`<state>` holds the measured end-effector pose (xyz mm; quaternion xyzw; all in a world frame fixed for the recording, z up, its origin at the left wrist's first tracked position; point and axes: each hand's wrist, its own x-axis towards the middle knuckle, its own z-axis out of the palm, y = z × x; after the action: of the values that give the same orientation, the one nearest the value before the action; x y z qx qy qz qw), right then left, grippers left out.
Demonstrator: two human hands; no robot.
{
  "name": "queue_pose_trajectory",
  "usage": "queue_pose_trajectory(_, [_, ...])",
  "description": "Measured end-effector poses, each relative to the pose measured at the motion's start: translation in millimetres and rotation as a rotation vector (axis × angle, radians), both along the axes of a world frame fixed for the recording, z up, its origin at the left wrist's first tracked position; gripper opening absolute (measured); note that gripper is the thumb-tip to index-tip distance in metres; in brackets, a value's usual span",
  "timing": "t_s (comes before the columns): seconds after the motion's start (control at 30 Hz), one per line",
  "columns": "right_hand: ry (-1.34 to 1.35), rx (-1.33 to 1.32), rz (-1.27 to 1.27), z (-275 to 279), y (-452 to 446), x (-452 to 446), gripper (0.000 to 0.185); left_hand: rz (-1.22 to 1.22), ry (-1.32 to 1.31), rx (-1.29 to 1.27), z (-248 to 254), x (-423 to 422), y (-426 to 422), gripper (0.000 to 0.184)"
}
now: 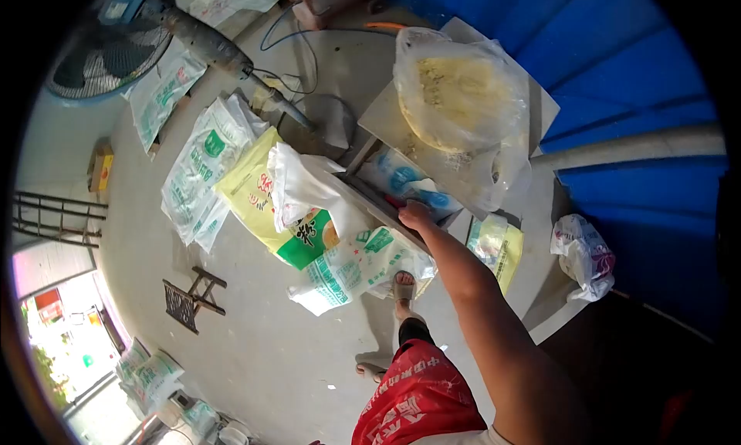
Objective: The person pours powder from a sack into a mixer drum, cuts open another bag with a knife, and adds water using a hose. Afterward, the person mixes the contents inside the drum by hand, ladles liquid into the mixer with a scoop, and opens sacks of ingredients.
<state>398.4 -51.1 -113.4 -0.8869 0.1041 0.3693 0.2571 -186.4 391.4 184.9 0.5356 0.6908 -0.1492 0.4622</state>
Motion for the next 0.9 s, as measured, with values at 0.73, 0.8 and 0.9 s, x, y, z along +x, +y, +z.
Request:
queue_pose_trajectory(0.73, [-0.447,0.741,-0.493,207,97,-123,0.043,0.163,-0.319,-0.077,-57,-132,-57,0.027])
queue_pose_trajectory(0.8, [-0.183,0.754,-0.629,259,134,-165,0.044,0.193,-0.368,-0.057,-69,-164,-51,0.024])
queue_pose_trajectory(0.9, [-0.264,0.859,-0.519,292,192,-240,0.033,0.257,-0.395,-0.005,-75,-217,-41,0.026])
